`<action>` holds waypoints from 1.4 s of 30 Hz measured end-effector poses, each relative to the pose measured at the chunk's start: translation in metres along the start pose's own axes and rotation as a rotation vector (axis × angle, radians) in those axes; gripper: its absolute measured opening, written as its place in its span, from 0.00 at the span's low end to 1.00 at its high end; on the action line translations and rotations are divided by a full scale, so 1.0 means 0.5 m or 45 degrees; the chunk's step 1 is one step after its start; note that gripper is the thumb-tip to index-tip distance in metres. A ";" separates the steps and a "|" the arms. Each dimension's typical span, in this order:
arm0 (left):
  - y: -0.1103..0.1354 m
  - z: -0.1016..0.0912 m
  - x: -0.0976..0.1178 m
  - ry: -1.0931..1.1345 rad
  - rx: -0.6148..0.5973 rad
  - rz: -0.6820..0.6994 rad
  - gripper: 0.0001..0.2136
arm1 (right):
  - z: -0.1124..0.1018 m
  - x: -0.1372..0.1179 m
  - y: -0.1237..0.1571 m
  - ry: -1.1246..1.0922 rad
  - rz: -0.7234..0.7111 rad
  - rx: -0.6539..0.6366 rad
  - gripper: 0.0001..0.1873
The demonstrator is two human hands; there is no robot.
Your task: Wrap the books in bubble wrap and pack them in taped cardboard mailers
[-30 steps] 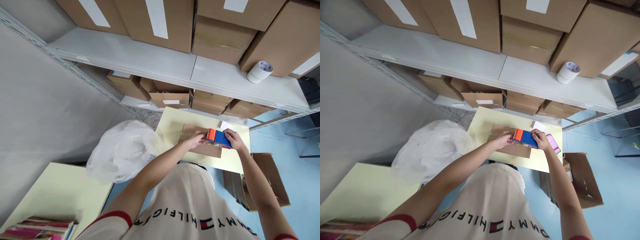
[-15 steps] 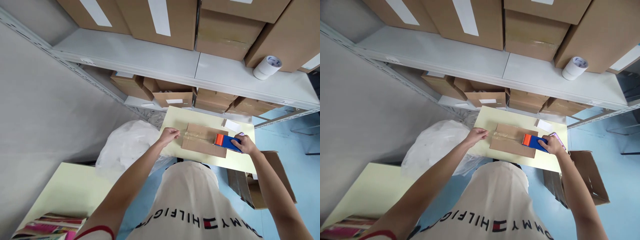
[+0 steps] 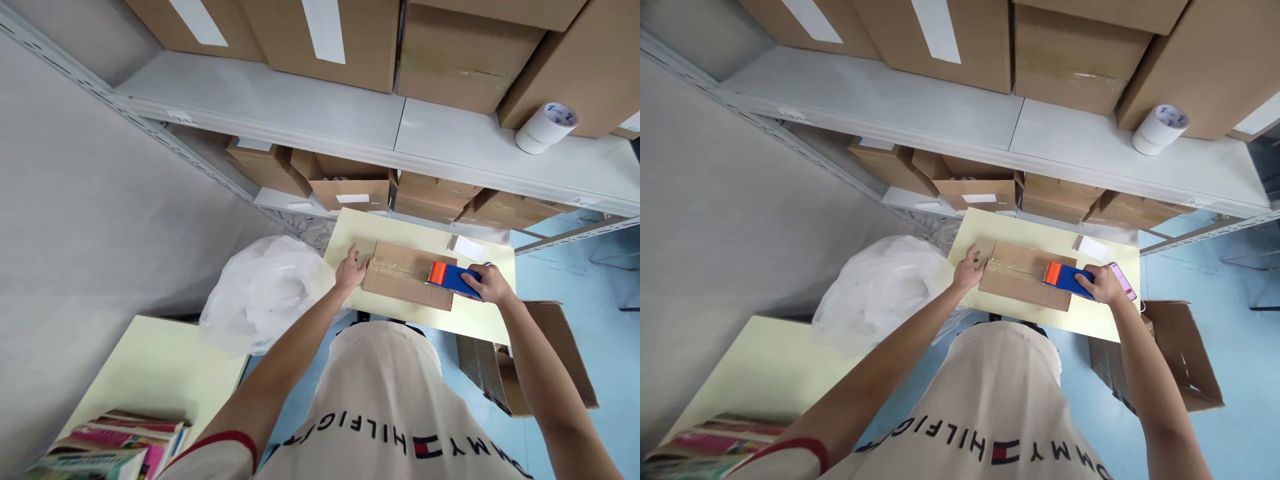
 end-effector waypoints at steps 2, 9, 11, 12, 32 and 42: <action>0.000 0.019 -0.017 0.124 -0.039 -0.068 0.27 | 0.001 -0.001 0.000 -0.019 -0.006 -0.004 0.25; 0.010 -0.003 0.006 0.031 0.077 0.192 0.33 | -0.003 -0.013 0.000 -0.061 0.027 -0.027 0.24; 0.022 -0.011 0.059 -0.163 0.000 0.578 0.39 | -0.007 -0.016 -0.003 -0.062 0.057 -0.048 0.25; 0.031 -0.009 0.088 -0.298 -0.089 0.790 0.42 | -0.008 -0.018 -0.005 -0.062 0.072 -0.069 0.25; 0.079 0.055 0.207 -1.033 -0.356 0.905 0.61 | 0.021 0.210 0.053 -0.111 0.234 -0.174 0.26; 0.177 0.238 0.362 -1.029 -0.603 1.337 0.54 | 0.035 0.249 0.053 -0.292 0.177 -0.280 0.30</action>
Point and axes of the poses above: each hand's wrist, its own y-axis away from the middle knuckle, its own z-axis out of the palm, x = y × z, the point moved 3 cm from there along -y, towards the middle knuckle, and after that the axes turned 8 degrees about -y, right-handed, at the moved point
